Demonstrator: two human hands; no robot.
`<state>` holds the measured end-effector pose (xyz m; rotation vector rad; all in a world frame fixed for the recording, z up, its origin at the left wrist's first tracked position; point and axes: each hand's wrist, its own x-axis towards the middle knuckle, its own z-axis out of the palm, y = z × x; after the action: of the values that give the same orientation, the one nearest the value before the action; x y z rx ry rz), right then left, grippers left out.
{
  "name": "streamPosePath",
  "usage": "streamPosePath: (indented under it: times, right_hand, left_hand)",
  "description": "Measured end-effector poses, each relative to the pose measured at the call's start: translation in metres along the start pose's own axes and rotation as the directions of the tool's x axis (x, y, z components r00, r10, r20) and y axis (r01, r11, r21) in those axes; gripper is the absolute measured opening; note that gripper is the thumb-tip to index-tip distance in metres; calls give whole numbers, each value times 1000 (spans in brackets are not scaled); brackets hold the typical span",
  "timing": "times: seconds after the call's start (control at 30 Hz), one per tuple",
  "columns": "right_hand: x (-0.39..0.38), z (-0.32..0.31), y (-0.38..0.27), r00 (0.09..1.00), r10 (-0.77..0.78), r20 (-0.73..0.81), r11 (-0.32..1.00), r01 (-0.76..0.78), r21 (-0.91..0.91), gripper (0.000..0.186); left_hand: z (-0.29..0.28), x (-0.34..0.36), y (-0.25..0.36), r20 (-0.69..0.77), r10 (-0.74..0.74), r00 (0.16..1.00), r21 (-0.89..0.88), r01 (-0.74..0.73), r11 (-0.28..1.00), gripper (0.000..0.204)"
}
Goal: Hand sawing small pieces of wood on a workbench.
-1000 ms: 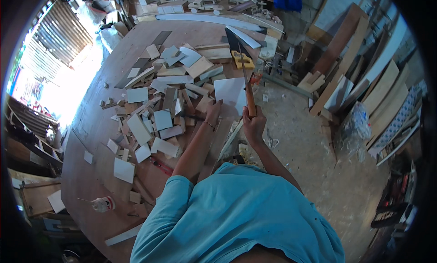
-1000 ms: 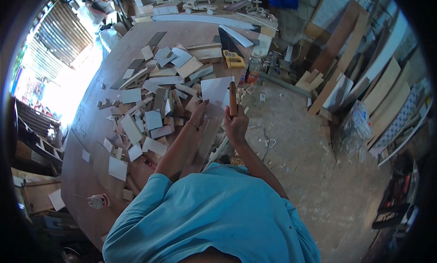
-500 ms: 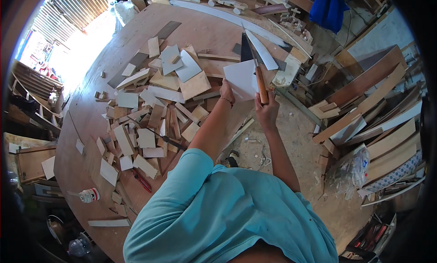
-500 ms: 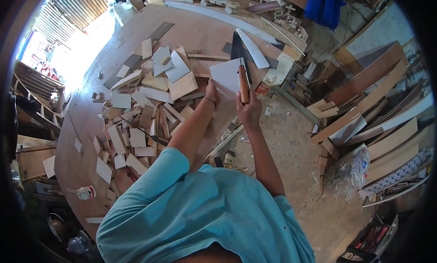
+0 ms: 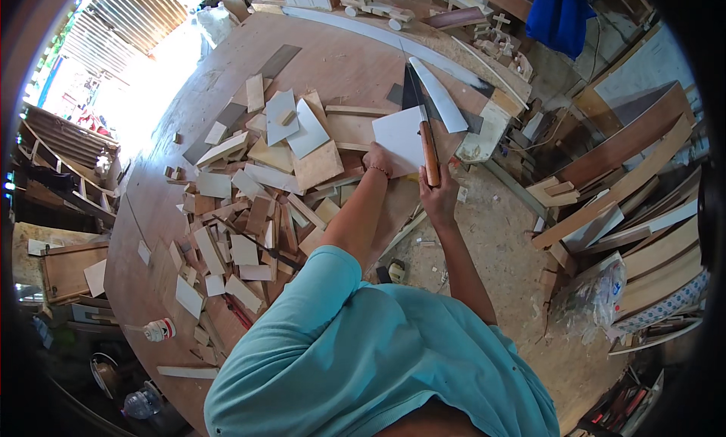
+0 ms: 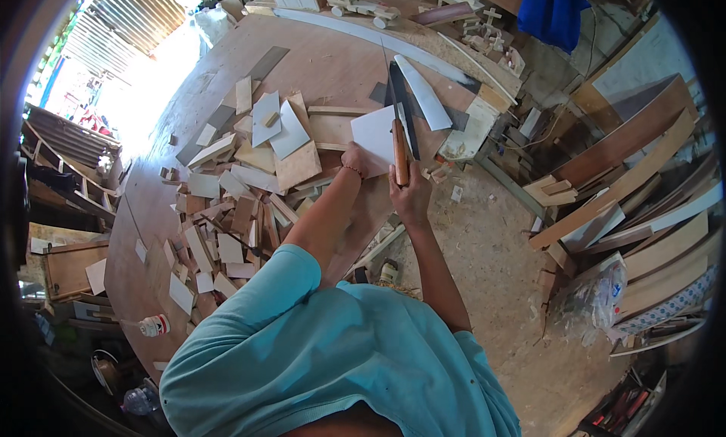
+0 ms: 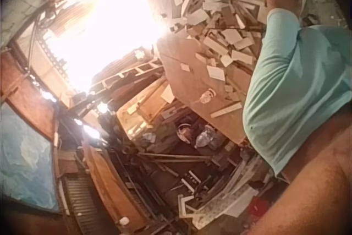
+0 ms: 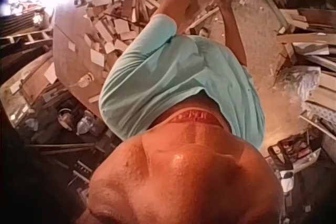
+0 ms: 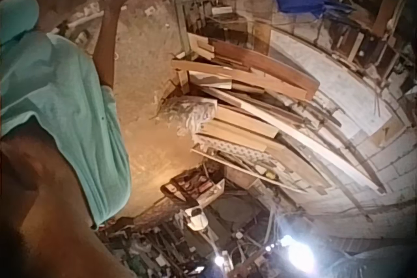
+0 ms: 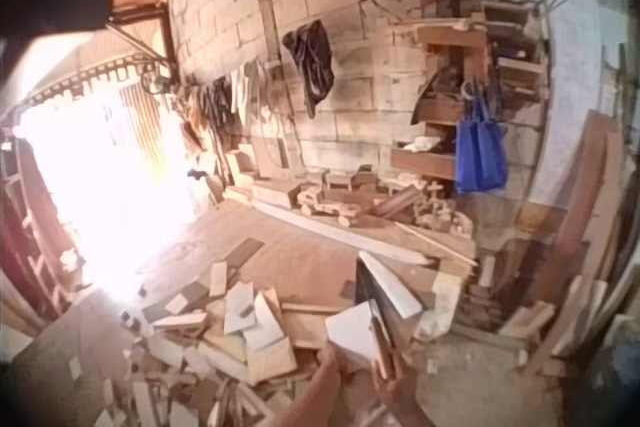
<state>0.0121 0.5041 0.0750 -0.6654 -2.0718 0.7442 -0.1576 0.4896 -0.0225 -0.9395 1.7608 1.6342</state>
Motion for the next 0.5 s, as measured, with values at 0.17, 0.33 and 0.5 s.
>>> streamPosePath:
  times: [0.17, 0.33, 0.5]
  right_hand:
    - [6, -17, -31, 999, 35, -15, 993, -33, 112, 23]
    - [-8, -28, -92, 994, -112, -10, 979, 112, 169, 20]
    - [-59, -58, -109, 989, -105, -107, 994, 106, 3, 19]
  left_hand:
    - [-8, -21, 20, 8, 35, 999, -7, -35, 999, 49]
    - [-14, 38, 25, 215, 44, 976, -266, 16, 964, 56]
    - [-32, -46, -8, 383, 139, 913, -292, -23, 956, 52]
